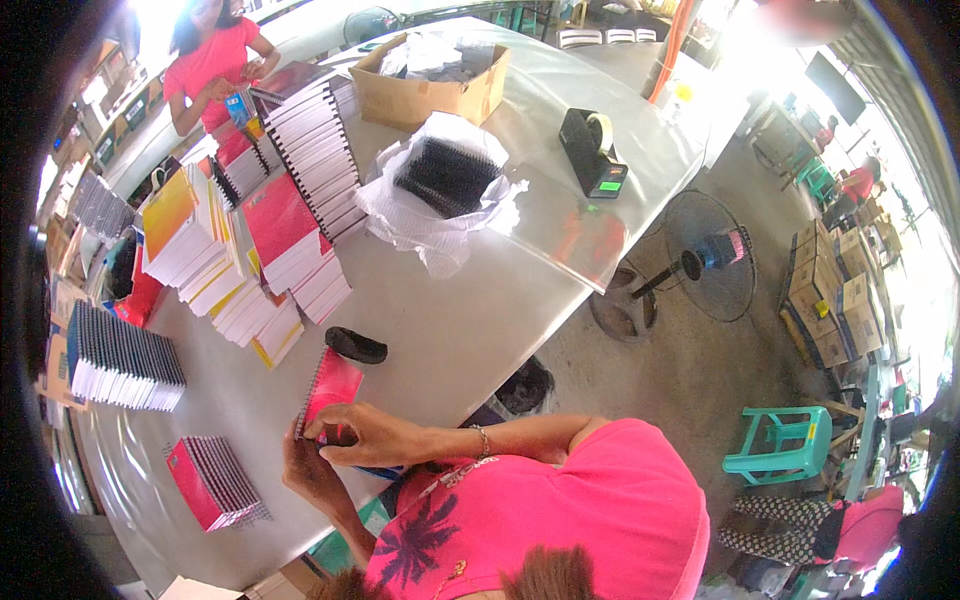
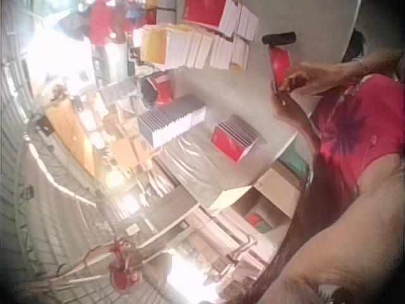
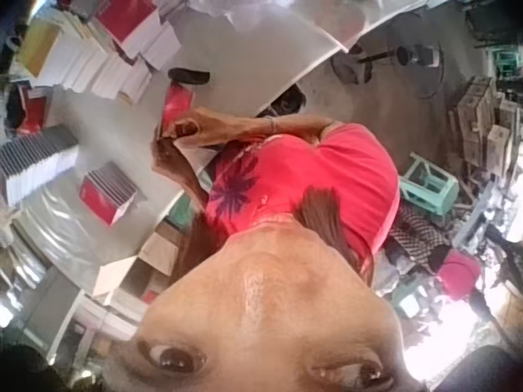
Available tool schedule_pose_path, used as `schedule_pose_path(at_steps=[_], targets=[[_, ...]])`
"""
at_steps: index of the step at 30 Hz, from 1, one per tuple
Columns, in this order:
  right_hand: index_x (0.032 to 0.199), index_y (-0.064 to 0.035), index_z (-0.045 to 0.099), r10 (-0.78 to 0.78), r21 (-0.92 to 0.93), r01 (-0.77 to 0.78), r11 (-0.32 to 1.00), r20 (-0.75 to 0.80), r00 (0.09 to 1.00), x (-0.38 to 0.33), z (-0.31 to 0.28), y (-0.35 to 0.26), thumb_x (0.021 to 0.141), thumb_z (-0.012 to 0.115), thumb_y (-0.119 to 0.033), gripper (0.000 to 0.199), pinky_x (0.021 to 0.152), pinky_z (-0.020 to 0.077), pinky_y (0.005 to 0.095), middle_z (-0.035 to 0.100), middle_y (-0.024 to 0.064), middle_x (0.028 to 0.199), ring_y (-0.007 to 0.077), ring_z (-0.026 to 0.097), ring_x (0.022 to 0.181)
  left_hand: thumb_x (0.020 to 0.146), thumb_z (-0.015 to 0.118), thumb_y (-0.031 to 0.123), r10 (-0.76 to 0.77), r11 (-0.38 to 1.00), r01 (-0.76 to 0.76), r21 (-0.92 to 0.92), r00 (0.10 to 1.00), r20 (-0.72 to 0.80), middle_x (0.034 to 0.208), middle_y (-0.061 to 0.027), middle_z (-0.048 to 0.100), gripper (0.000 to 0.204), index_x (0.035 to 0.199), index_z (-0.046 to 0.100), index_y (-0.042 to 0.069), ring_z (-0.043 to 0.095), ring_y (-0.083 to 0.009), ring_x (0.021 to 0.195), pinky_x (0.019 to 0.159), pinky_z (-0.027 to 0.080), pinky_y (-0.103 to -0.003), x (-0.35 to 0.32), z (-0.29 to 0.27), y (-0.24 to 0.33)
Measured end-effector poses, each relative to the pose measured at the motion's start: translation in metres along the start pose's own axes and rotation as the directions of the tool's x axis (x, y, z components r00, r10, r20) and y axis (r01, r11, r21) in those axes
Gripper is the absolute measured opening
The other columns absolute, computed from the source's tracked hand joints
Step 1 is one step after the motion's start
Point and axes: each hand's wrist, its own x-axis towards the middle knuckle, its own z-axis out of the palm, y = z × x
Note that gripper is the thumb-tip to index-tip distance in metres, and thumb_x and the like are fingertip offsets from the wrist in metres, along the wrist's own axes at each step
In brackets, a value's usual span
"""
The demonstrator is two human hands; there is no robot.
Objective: The person trims the excess metal wire from the spiral binding of pink and yellow notebooks using pliers and stacks them on a table.
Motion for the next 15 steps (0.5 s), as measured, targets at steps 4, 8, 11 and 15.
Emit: schedule_pose_path(at_steps=[4, 8, 11, 15], targets=[[0.122, 0.001, 0.056, 0.211, 0.425, -0.269, 0.864, 0.181, 0.961, 0.003, -0.005, 0.004, 0.093, 0.059, -0.019, 0.035, 0.064, 0.0495, 0.0259, 0.06, 0.0064, 0.092, 0.0129, 0.061, 0.072, 0.09, 0.054, -0.002, -0.021, 0.988, 0.018, 0.155, 1.0, 0.019, 0.087, -0.0107, 0.071, 0.025, 0.113, 0.065, 0.0, 0.066, -0.0153, 0.078, 0.069, 0.053, -0.03, 0.001, -0.004, 0.016], [0.117, -0.0012, 0.056, 0.223, 0.657, -0.377, 0.652, 0.309, 0.924, 0.008, -0.01, 0.007, 0.094, 0.061, -0.024, 0.033, 0.062, 0.0471, 0.0254, 0.059, 0.0051, 0.081, 0.0119, 0.059, 0.07, 0.09, 0.057, -0.001, 0.043, 0.981, -0.042, 0.19, 0.999, -0.002, 0.089, -0.0108, 0.071, 0.024, 0.113, 0.065, 0.002, 0.067, -0.0167, 0.08, 0.07, 0.053, -0.031, 0.0, -0.006, 0.011], [0.118, -0.0022, 0.056, 0.225, 0.642, -0.387, 0.662, 0.322, 0.92, 0.008, -0.012, 0.008, 0.093, 0.062, -0.024, 0.033, 0.063, 0.0467, 0.0247, 0.058, 0.0047, 0.082, 0.0112, 0.059, 0.071, 0.089, 0.052, -0.005, 0.038, 0.982, -0.037, 0.187, 0.999, -0.002, 0.09, -0.0121, 0.071, 0.028, 0.113, 0.066, 0.002, 0.067, -0.0173, 0.079, 0.07, 0.053, -0.031, 0.001, -0.005, 0.012], [0.12, -0.002, 0.059, 0.196, 0.298, -0.252, 0.921, 0.203, 0.959, 0.011, -0.02, 0.001, 0.092, 0.063, -0.02, 0.034, 0.07, 0.0492, 0.0256, 0.059, 0.0047, 0.09, 0.0125, 0.06, 0.079, 0.09, 0.054, -0.003, 0.006, 0.985, -0.004, 0.171, 1.0, -0.009, 0.09, -0.0124, 0.071, 0.027, 0.113, 0.066, 0.002, 0.066, -0.0162, 0.079, 0.071, 0.052, -0.032, 0.003, -0.004, 0.019]])
